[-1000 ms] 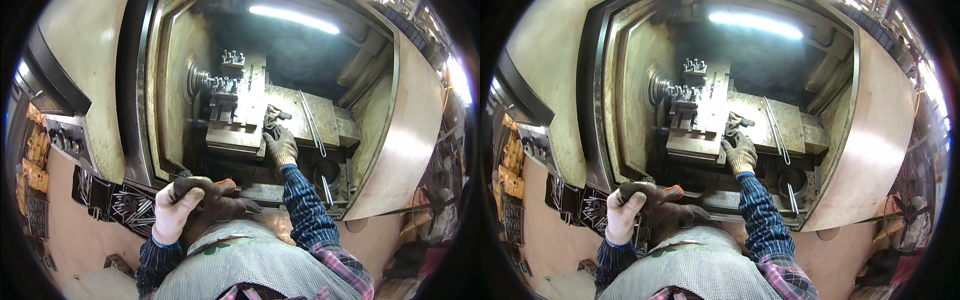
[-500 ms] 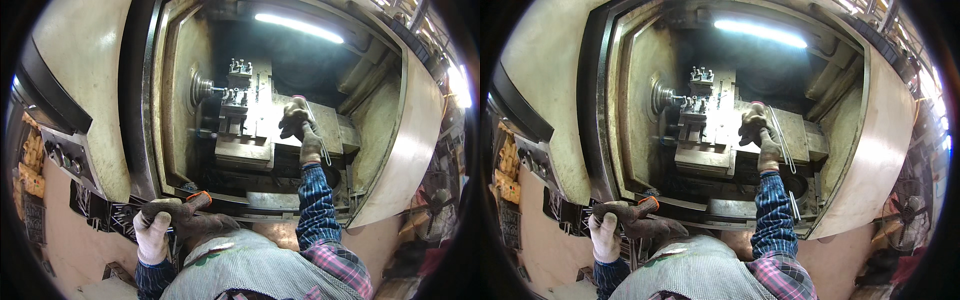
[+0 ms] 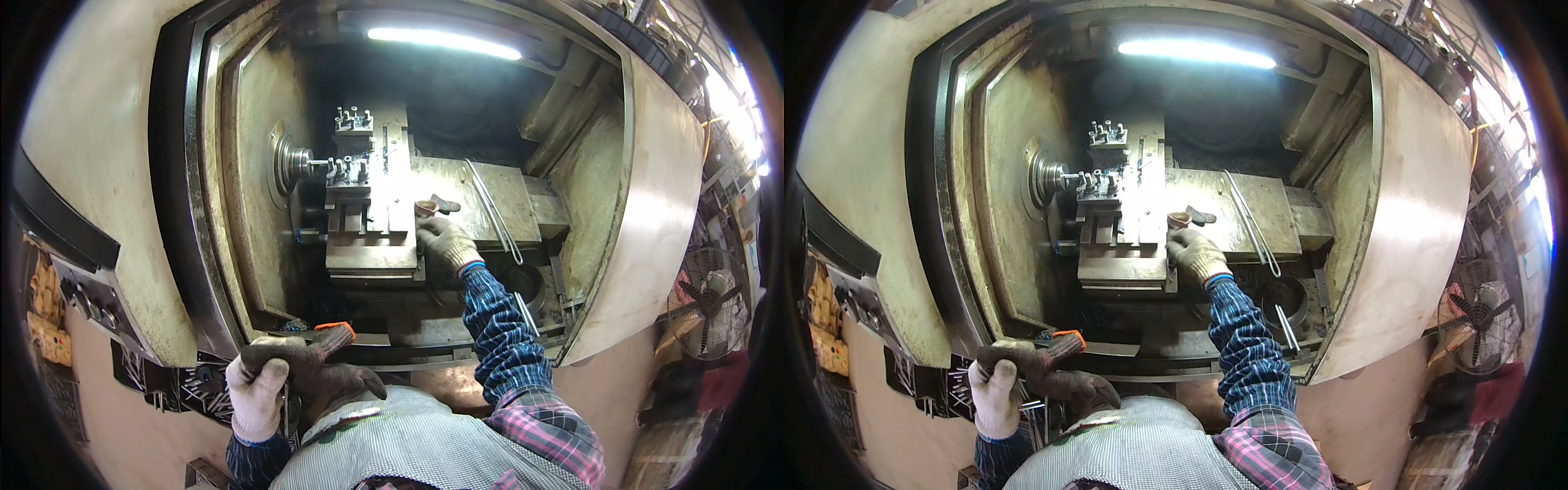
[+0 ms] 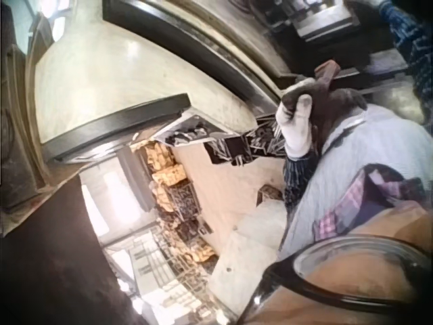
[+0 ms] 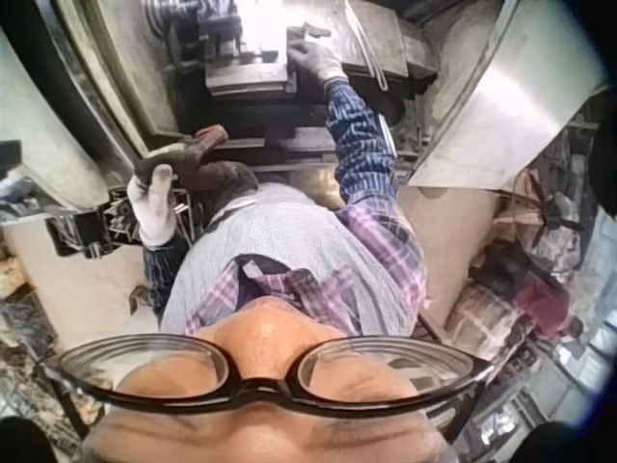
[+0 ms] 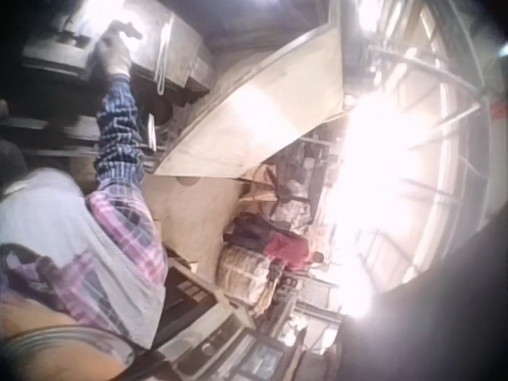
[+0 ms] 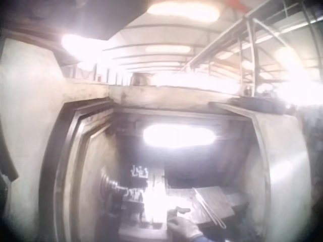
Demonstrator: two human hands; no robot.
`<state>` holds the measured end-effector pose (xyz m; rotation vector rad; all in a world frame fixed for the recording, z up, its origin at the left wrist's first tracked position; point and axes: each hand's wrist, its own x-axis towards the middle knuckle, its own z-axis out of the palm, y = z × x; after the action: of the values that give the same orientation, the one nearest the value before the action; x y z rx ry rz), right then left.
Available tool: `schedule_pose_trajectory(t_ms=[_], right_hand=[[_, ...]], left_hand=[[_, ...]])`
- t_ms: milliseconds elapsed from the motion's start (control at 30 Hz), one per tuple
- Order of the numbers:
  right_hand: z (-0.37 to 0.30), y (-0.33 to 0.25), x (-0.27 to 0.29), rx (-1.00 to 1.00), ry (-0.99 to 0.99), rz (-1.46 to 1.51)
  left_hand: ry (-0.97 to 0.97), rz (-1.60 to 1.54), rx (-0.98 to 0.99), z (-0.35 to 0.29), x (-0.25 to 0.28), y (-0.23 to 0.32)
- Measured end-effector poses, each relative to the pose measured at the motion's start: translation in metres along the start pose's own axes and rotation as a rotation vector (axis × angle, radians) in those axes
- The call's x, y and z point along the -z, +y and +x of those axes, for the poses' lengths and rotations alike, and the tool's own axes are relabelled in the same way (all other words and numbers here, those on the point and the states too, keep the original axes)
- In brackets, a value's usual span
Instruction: The person operates a metal turning machine, repeatedly loading metal rods into the chuck, adjusting the tool post, and removing finished parts. The person also uses a cloth to wipe the machine interior and handles a small orange ring-like object during the process.
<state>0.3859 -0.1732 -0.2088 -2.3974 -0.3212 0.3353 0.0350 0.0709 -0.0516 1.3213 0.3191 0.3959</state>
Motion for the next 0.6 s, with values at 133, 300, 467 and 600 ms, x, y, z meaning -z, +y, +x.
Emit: schedule_pose_trajectory(t_ms=[133, 300, 467, 600], right_hand=[[0.042, 0.023, 0.017, -0.266, 0.392, -0.105], [0.103, 0.071, 0.015, -0.313, 0.252, -0.51], [0.108, 0.037, 0.008, -0.278, 0.015, -0.635], [0.117, 0.054, 0.007, -0.256, 0.073, -0.666]], left_hand=[[0.119, 0.01, 0.008, -0.013, 0.015, 0.0], [0.169, 0.041, -0.004, -0.019, 0.021, -0.002], [0.215, 0.118, 0.005, -0.021, 0.016, -0.003], [0.219, 0.101, 0.01, -0.015, 0.015, -0.005]])
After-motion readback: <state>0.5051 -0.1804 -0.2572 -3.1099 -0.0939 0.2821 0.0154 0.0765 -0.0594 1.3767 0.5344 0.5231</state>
